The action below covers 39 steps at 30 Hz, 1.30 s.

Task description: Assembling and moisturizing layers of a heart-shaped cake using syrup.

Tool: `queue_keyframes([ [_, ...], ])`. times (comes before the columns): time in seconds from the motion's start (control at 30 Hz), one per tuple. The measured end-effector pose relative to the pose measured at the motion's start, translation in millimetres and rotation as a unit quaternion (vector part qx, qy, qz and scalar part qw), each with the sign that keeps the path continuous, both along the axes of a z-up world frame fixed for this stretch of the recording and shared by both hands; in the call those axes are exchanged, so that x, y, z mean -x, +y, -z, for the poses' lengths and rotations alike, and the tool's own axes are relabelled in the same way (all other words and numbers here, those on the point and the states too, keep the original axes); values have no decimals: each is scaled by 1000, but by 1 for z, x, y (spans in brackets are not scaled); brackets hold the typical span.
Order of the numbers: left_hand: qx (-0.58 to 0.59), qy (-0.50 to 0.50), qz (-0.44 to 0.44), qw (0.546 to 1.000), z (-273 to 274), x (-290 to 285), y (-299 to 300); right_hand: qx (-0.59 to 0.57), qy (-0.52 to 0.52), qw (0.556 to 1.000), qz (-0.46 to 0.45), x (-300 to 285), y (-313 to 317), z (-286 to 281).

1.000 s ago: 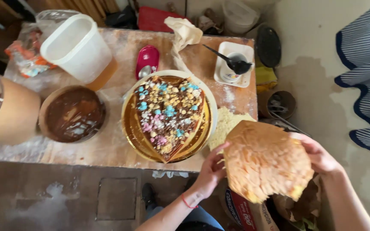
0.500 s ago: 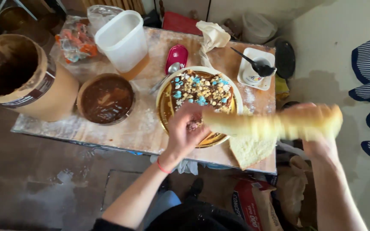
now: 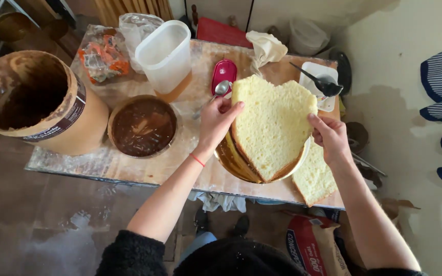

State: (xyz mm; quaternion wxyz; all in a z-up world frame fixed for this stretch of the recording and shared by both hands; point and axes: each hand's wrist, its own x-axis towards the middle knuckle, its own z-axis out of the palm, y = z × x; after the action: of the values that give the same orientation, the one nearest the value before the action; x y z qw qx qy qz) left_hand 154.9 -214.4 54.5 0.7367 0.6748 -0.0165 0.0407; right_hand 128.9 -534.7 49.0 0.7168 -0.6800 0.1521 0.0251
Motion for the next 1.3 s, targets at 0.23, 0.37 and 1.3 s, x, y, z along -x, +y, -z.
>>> queue_keyframes([
  [0.23,-26,49,18,998,24,-12,1,31,29,999,18,-4,-4,22],
  [0.37,-22,129,32,991,35,-10,2,48,63,997,6,-3,-8,31],
  [1.3,-552,-254,214,765,2,6,-105,327,-58,941,63,116,-55,22],
])
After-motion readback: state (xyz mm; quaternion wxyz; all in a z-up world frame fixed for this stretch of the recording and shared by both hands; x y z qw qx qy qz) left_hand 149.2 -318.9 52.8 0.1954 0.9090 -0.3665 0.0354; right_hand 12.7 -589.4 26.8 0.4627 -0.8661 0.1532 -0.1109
